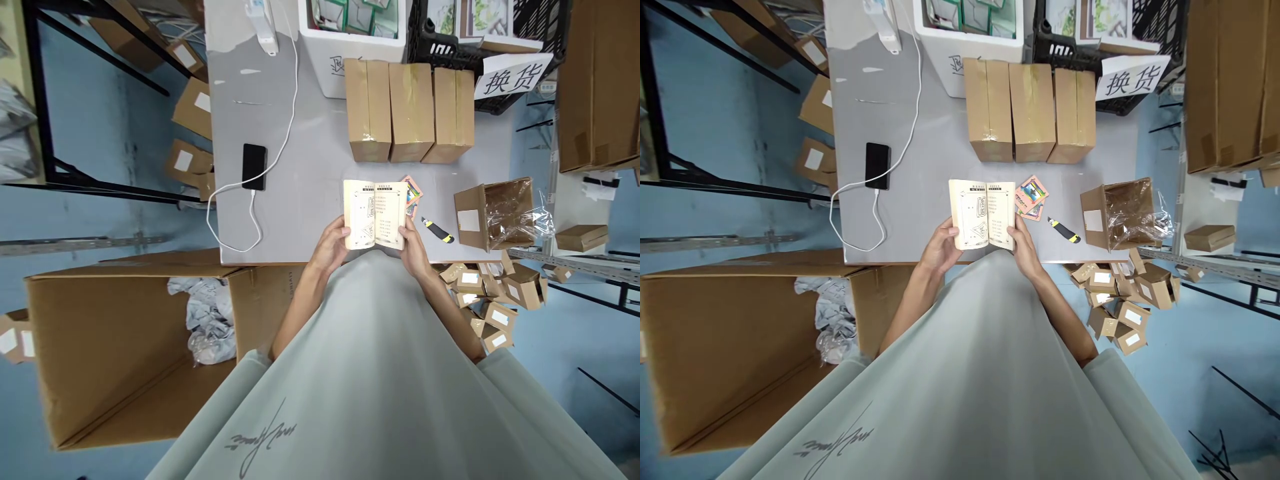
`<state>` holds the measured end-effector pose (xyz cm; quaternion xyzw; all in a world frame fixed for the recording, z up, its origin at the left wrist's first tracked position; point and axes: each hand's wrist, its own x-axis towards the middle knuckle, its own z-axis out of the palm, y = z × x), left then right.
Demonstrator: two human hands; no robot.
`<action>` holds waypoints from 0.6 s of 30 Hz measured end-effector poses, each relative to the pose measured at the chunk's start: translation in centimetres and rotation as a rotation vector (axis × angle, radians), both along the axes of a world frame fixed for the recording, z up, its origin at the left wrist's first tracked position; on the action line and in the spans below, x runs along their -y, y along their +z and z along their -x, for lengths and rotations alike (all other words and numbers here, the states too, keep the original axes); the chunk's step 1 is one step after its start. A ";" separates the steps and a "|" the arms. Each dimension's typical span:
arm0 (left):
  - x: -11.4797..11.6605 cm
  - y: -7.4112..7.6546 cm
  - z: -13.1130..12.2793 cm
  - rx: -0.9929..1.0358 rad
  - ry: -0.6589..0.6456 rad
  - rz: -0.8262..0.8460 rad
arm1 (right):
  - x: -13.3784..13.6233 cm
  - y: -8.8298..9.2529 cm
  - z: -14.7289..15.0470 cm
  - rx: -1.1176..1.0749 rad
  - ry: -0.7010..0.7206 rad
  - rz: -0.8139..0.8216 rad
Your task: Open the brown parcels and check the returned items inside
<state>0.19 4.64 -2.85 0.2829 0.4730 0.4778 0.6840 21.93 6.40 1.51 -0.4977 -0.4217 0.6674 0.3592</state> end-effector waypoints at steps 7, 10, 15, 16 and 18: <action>-0.5 0.5 0.2 0.187 0.019 0.027 | 0.2 -0.5 0.2 -0.100 -0.001 0.000; -0.7 0.6 0.2 0.235 0.000 0.034 | 0.4 -0.5 0.0 -0.083 0.053 -0.069; -0.9 0.8 -0.2 0.293 -0.030 0.037 | 1.0 -0.5 0.4 0.104 0.122 -0.229; -0.9 0.9 -0.3 0.302 -0.038 0.039 | 1.0 -0.7 0.6 0.141 0.105 -0.248; -0.9 0.9 -0.4 0.307 -0.056 0.046 | 1.0 -1.5 1.2 0.170 0.053 -0.255</action>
